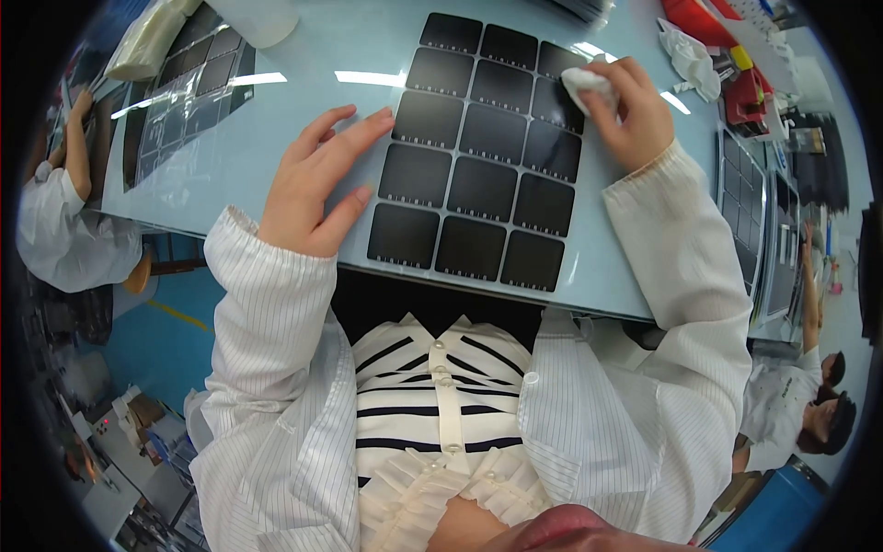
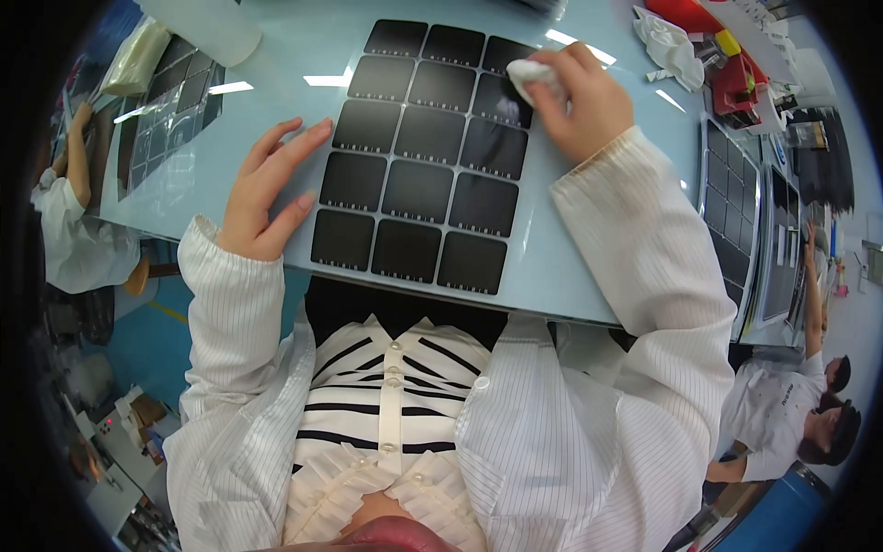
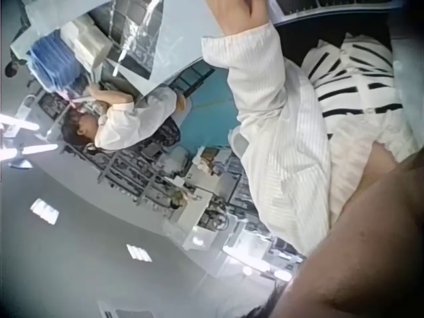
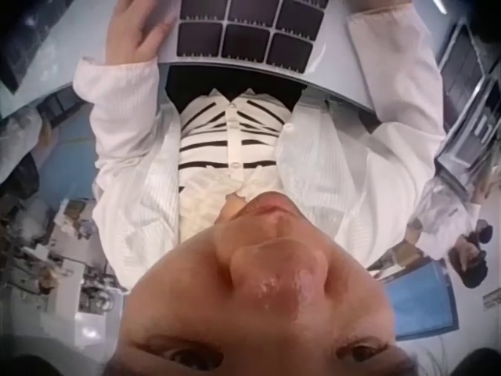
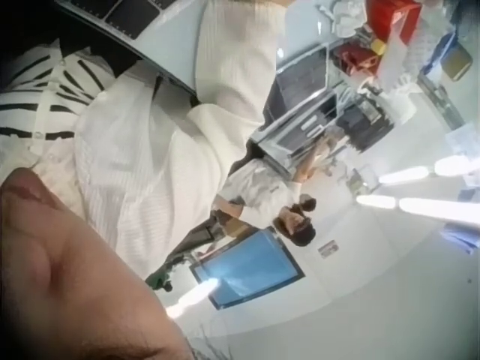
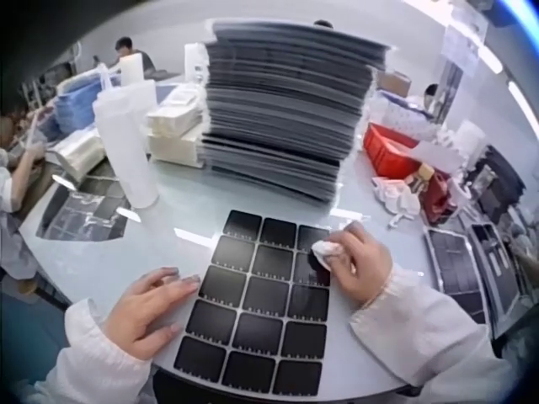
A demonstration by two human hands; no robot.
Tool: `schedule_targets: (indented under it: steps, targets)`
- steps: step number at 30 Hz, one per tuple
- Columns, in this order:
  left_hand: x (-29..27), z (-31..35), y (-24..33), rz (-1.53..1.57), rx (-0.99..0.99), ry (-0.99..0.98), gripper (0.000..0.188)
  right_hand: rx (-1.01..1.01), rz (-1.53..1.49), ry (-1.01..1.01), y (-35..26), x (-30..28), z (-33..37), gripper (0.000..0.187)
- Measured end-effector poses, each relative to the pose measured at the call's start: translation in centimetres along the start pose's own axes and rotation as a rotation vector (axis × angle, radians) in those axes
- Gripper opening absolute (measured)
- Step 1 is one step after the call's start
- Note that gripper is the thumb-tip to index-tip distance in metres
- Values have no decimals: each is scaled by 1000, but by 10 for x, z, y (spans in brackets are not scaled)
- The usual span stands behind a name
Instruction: Cleaning and inspecting small solar panels or film strips using a cloth and liquid cleaning solution at a factory workstation.
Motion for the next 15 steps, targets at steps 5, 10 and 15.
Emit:
schedule_targets:
  steps: [5,10,15]
  targets:
    - [-6,7,5,-19,-69,-27,59,-323,-285,-443,-113,11,27,35]
    - [0,0,14,-26,-55,-65,59,69,-22,-34,17,-2,1,29]
    - [-5,5,14,-52,-105,-87,58,-258,-279,-466,-96,10,9,36]
Point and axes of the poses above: each hand's wrist, its own z-axis away from the middle knuckle, its own x-axis out of the palm, y = z × x, the point moved 7 cm from there along -z, towards the middle knuckle, and after that the axes turned 9 degrees about z, right-handed, at the moved point
